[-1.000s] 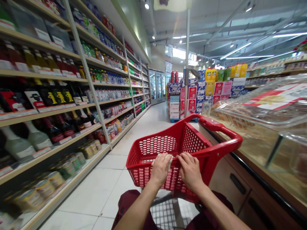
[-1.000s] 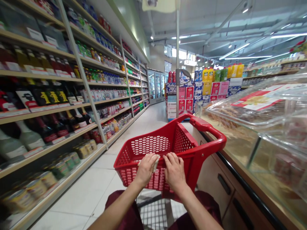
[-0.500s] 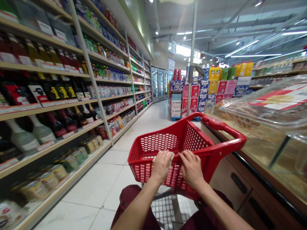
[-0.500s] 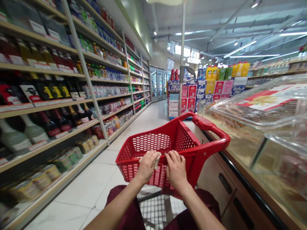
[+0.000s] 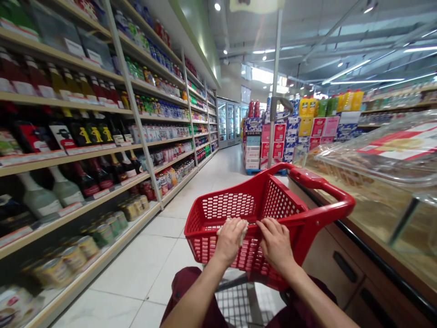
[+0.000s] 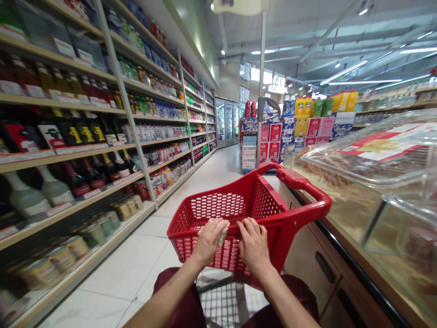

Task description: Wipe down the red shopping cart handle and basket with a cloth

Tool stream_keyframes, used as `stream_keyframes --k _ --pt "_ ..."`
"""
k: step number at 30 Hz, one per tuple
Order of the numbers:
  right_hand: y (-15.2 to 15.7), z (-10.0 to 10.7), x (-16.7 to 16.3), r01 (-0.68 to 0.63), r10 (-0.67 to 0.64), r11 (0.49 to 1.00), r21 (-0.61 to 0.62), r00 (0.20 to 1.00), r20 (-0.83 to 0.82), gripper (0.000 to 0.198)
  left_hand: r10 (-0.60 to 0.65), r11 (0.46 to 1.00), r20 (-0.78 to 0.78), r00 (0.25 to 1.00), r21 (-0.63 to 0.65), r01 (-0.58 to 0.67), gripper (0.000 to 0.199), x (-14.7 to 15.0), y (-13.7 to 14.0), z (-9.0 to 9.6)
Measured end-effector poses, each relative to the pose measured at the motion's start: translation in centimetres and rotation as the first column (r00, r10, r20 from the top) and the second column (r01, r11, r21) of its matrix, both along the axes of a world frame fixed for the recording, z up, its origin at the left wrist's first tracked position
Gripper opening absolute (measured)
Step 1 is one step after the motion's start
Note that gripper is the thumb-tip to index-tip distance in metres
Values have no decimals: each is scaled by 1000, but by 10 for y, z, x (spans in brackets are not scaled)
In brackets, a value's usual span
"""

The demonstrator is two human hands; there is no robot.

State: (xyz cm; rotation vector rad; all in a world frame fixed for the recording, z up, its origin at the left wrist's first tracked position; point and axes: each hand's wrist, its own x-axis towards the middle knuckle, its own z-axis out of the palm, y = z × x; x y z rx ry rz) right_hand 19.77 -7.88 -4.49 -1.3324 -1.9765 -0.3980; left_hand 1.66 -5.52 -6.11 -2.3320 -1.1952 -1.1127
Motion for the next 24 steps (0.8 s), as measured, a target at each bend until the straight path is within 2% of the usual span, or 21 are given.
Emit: stream_keyframes --k 2,4,7,10,12,17,24 --pt "0 1 3 -6 6 1000 -3 1000 10 40 -12 1000 -18 1000 -2 12 29 -7 1 -2" --pt "0 1 5 -6 6 1000 -4 1000 7 40 10 1000 -33 999 -9 -10 31 -39 0 -9" --pt "1 -1 2 3 -3 1000 -15 1000 1 40 125 989 27 992 -83 -123 32 -99 -4 -18" --pt "0 -4 -1 20 -19 999 -25 999 32 43 173 975 56 983 -148 -163 32 -130 -4 -21" --pt "-1 -7 0 22 -20 999 -28 995 94 49 178 974 68 982 -153 -166 31 -131 -4 -21" --pt "9 -7 13 5 13 997 -82 975 222 63 192 974 103 976 -140 -177 29 -110 -8 -22" --pt "55 18 31 104 -46 944 -314 982 185 64 198 979 121 973 -76 -190 29 -68 -12 -26"
